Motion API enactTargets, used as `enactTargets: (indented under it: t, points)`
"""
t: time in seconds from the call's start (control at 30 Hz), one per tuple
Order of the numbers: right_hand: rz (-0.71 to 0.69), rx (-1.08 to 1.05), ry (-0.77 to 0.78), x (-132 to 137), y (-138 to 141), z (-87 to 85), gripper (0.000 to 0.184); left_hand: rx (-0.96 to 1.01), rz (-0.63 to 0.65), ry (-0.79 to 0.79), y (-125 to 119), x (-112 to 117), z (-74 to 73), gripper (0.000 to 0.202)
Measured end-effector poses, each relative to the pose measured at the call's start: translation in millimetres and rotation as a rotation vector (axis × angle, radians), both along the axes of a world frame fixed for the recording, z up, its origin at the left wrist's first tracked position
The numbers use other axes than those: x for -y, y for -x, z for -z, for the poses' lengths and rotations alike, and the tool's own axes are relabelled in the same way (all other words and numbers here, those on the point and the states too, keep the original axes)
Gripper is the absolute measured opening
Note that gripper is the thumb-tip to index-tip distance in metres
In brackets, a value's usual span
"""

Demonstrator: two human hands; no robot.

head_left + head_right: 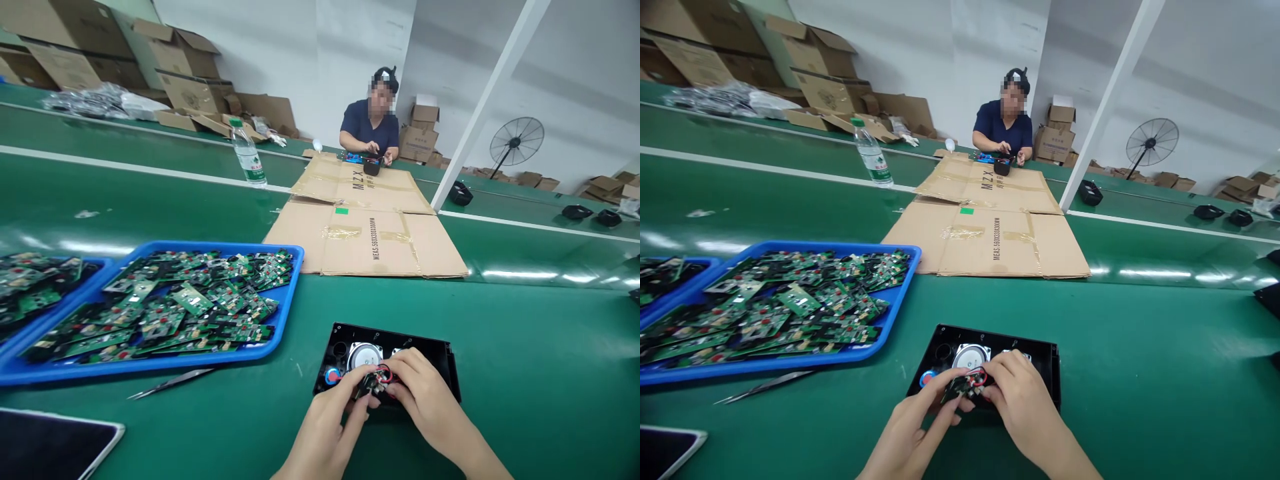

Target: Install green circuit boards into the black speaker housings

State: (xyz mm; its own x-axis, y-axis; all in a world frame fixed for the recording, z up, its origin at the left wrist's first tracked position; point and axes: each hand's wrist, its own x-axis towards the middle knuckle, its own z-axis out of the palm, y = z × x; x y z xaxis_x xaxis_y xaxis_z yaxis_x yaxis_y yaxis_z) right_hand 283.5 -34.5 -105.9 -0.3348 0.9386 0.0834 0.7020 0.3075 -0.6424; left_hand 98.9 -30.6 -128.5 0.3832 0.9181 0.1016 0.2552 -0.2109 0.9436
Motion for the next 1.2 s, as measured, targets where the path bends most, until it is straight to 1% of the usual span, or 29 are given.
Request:
enactTargets:
  t: [0.13, 0.33, 0.43, 0.5, 0.57, 0.63, 0.7, 0.73, 0.77, 0.8, 0.9, 0.93, 0.97, 1.03, 1.13, 1.2]
  points:
    - [-0.025, 0.036, 0.044, 1, 0, -2.8, 0.013, 0.036, 0.003, 0.063, -1, -1, -3.6, 0.028]
    - [-0.021, 0.057, -0.002, 2, 1, 1.4, 0.009, 0.072, -0.016, 0.097, -4, -1, -7.4, 0.026]
    - [-0.008, 0.02, -0.015, 2, 2, 0.6, 0.009, 0.098, -0.03, 0.13, -6, 1, -8.6, 0.024]
    - [0.002, -0.046, -0.002, 2, 0, -0.7, 0.009, 0.133, -0.065, 0.173, -7, 3, -9.5, 0.025]
    - [0.053, -0.133, -0.013, 2, -3, -0.8, 0.012, 0.174, -0.136, 0.223, -8, 4, -10.5, 0.03]
    - [0.16, -0.186, -0.084, 2, -10, 1.0, 0.017, 0.192, -0.182, 0.281, -7, 2, -11.8, 0.034]
    - [0.267, -0.155, -0.184, 2, -19, 4.1, 0.021, 0.189, -0.174, 0.344, -3, -3, -13.6, 0.035]
    - [0.287, -0.103, -0.218, 2, -23, 5.5, 0.024, 0.188, -0.157, 0.372, 0, -6, -14.6, 0.035]
    - [0.277, -0.03, -0.232, 1, -28, 6.7, 0.03, 0.187, -0.145, 0.392, 2, -9, -15.6, 0.034]
    - [0.243, 0.053, -0.228, 1, -31, 7.2, 0.04, 0.182, -0.147, 0.402, 5, -11, -16.7, 0.034]
    - [0.057, 0.294, -0.148, 0, -36, 5.0, 0.08, 0.11, -0.21, 0.387, 9, -16, -20.4, 0.025]
    - [0.0, 0.351, -0.117, 0, -36, 3.3, 0.087, 0.082, -0.239, 0.38, 10, -16, -21.7, 0.022]
    - [-0.04, 0.395, -0.088, 0, -35, 1.4, 0.089, 0.066, -0.266, 0.379, 10, -16, -22.9, 0.024]
    - [-0.069, 0.448, -0.048, 0, -34, -1.9, 0.084, 0.065, -0.287, 0.405, 9, -16, -24.7, 0.032]
    - [-0.04, 0.46, -0.04, 1, -31, -3.9, 0.077, 0.102, -0.299, 0.457, 7, -14, -26.1, 0.037]
    - [-0.031, 0.438, -0.047, 0, -30, -4.3, 0.074, 0.131, -0.317, 0.456, 4, -12, -26.4, 0.038]
